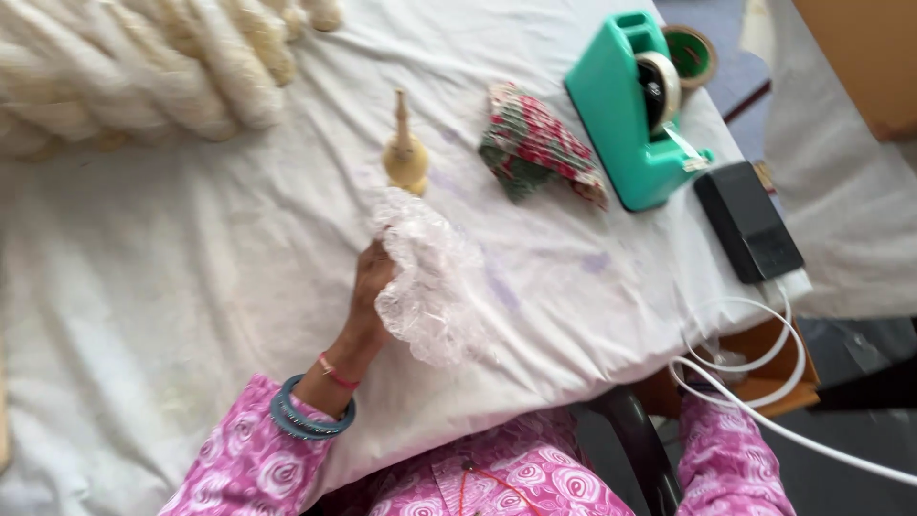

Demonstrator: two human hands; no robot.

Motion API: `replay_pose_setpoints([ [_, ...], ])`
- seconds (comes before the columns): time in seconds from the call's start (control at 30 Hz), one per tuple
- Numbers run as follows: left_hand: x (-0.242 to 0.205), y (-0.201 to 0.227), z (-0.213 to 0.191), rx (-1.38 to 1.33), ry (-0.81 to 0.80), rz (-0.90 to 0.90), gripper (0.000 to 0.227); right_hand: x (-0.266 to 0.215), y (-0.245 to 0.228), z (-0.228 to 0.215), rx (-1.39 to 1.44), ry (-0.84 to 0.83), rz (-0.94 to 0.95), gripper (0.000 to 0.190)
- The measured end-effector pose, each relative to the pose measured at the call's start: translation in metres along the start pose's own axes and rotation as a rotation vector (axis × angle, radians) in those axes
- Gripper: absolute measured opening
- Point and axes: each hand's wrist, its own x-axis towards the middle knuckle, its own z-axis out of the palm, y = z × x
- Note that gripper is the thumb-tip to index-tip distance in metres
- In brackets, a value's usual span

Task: The person wraps small wooden objects in bubble wrap and secures them with tape by hand.

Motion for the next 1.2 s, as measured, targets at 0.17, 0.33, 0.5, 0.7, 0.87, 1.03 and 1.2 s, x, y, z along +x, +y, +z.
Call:
replay_pose_setpoints([
  [0.17, 0.008, -0.009, -0.008, -0.037, -0.011, -0.065, 0.047, -0.047, -0.018, -0.014, 0.059, -0.055, 0.000, 0.037],
  [0.33, 0.017, -0.062, -0.035, -0.013, -0.063, -0.090, 0.049, -0.144, -0.044, -0.043, 0.109, -0.140, 0.058, 0.037],
  [0.5, 0.014, -0.015, -0.014, -0.178, -0.076, -0.058, 0.048, -0.244, -0.192, -0.154, 0.327, -0.579, -0.261, 0.036],
  [0.7, 0.010, 0.062, -0.004, -0.328, -0.075, 0.006, 0.049, -0.284, -0.359, -0.297, 0.604, -0.294, -1.381, 0.015],
  [0.87, 0.011, 0.099, -0.017, -0.439, -0.020, 0.139, 0.046, -0.250, -0.473, -0.331, 0.557, 0.368, -1.424, 0.024],
  [1.03, 0.032, 0.061, -0.043, -0.415, -0.057, 0.251, 0.038, -0.214, -0.534, -0.299, 0.551, 0.500, -1.311, 0.055],
  [1.2, 0.043, 0.065, -0.055, -0.246, -0.066, 0.346, 0.034, -0.156, -0.539, -0.251, 0.796, 0.316, -1.233, 0.027],
])
